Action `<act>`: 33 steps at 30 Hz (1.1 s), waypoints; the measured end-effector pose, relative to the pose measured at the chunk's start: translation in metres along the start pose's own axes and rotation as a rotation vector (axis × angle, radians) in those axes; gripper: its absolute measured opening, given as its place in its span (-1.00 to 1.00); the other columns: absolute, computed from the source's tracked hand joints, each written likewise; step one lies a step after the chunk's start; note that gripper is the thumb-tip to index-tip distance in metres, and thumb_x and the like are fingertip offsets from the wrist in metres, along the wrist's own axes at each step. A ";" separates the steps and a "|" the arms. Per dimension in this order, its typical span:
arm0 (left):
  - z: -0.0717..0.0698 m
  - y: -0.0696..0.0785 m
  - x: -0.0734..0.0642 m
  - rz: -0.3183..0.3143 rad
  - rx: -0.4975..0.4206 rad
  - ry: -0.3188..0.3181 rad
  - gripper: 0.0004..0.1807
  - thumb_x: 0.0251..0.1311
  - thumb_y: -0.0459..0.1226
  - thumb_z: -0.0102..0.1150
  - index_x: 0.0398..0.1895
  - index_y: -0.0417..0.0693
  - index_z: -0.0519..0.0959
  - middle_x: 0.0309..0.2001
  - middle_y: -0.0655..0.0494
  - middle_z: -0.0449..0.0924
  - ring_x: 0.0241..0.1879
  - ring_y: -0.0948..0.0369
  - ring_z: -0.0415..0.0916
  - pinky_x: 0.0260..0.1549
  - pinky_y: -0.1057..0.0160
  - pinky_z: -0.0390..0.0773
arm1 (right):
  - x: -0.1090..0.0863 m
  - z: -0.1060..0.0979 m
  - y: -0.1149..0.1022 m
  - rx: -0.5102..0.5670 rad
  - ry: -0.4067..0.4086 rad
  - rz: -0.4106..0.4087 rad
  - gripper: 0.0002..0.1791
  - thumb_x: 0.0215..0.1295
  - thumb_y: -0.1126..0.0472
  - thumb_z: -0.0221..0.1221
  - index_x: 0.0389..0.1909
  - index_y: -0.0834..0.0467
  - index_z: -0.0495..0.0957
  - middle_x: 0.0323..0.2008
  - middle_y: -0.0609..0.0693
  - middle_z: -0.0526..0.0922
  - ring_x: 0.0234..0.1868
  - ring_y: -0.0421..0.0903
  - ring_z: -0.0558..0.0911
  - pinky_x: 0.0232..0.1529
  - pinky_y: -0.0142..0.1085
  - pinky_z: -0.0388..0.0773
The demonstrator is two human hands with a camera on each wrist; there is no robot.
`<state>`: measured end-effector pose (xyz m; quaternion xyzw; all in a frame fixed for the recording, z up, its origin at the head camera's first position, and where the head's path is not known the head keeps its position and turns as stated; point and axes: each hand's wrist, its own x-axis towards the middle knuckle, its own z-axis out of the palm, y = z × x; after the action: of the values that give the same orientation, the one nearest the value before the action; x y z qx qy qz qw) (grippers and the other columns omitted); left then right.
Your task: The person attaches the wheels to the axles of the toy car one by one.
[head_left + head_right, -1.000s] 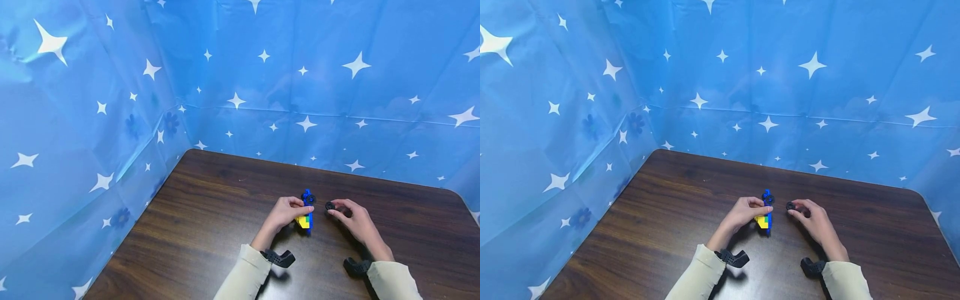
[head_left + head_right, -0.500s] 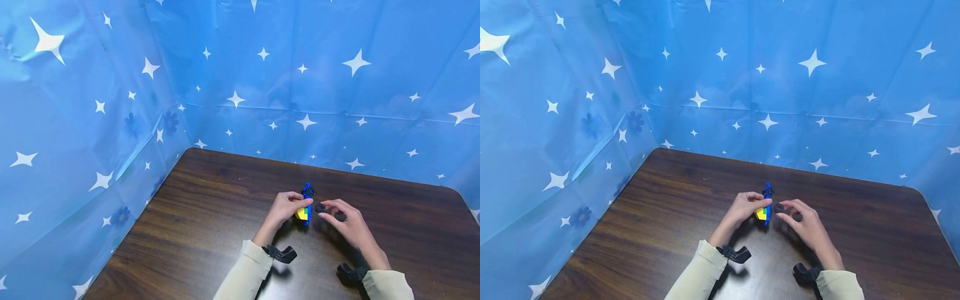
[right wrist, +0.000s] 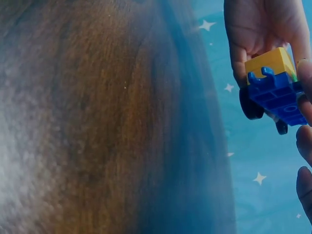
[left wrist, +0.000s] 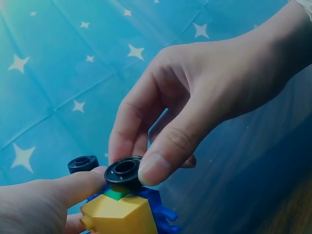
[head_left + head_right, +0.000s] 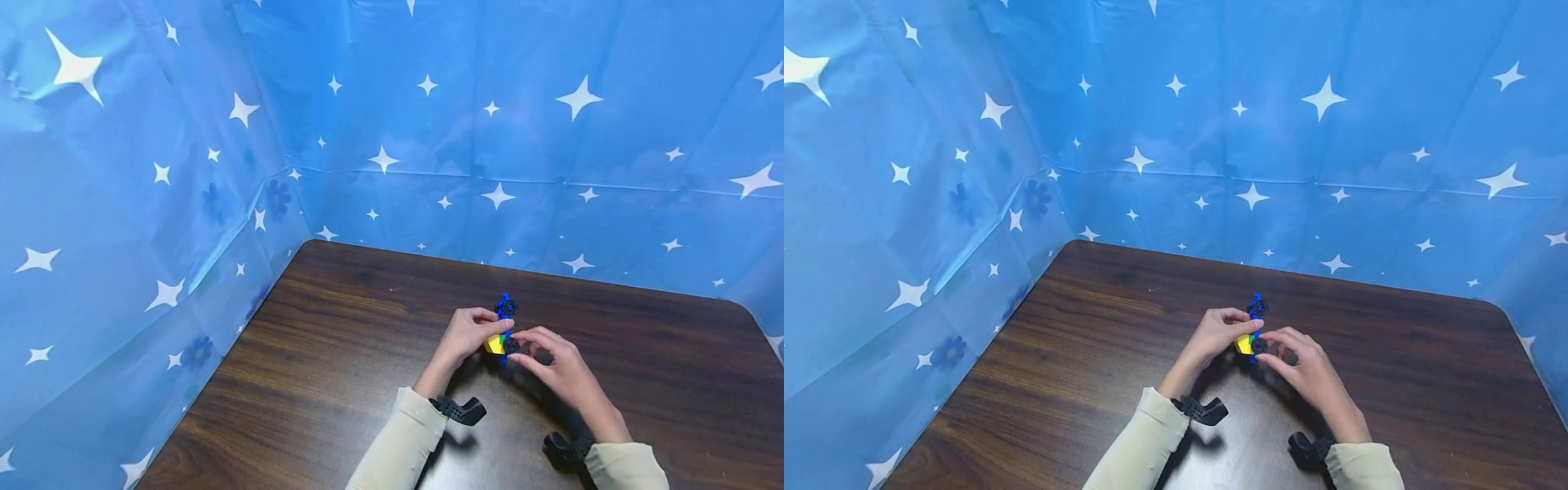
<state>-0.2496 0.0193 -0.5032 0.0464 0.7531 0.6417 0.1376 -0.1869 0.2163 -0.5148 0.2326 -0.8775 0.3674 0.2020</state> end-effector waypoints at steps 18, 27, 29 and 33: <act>-0.001 0.002 -0.002 0.005 -0.002 -0.019 -0.58 0.22 -0.02 0.47 -0.05 -0.16 0.75 -0.13 0.03 0.78 -0.28 0.27 0.65 -0.28 0.30 0.67 | -0.004 0.006 0.005 0.021 0.033 -0.028 -0.55 0.05 0.44 0.51 0.01 0.15 0.74 -0.23 -0.09 0.76 -0.34 -0.36 0.54 -0.38 -0.35 0.54; -0.002 0.003 -0.003 0.006 0.009 -0.027 -0.57 0.23 -0.01 0.46 -0.03 -0.15 0.74 -0.12 0.03 0.78 -0.25 0.26 0.65 -0.29 0.32 0.63 | -0.004 0.007 0.003 0.017 0.036 -0.068 -0.49 0.07 0.45 0.50 0.10 0.16 0.71 -0.30 -0.11 0.71 -0.36 -0.31 0.54 -0.34 -0.36 0.47; -0.002 0.004 -0.003 0.013 0.021 -0.033 -0.57 0.24 -0.01 0.45 -0.02 -0.15 0.73 -0.11 0.04 0.78 -0.23 0.26 0.63 -0.28 0.31 0.61 | -0.005 0.008 0.004 -0.015 0.029 -0.102 -0.44 0.06 0.44 0.50 0.15 0.15 0.70 -0.29 -0.11 0.70 -0.36 -0.24 0.53 -0.29 -0.40 0.42; -0.003 0.005 -0.003 0.020 0.047 -0.049 -0.56 0.25 0.00 0.43 0.01 -0.13 0.72 -0.09 0.05 0.76 -0.20 0.25 0.62 -0.25 0.29 0.60 | -0.005 0.008 0.004 -0.092 0.029 -0.139 -0.39 0.02 0.40 0.53 0.18 0.12 0.70 -0.24 -0.10 0.71 -0.37 -0.16 0.51 -0.28 -0.43 0.36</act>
<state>-0.2477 0.0160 -0.4975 0.0727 0.7639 0.6239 0.1483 -0.1860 0.2146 -0.5247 0.2782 -0.8721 0.3152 0.2502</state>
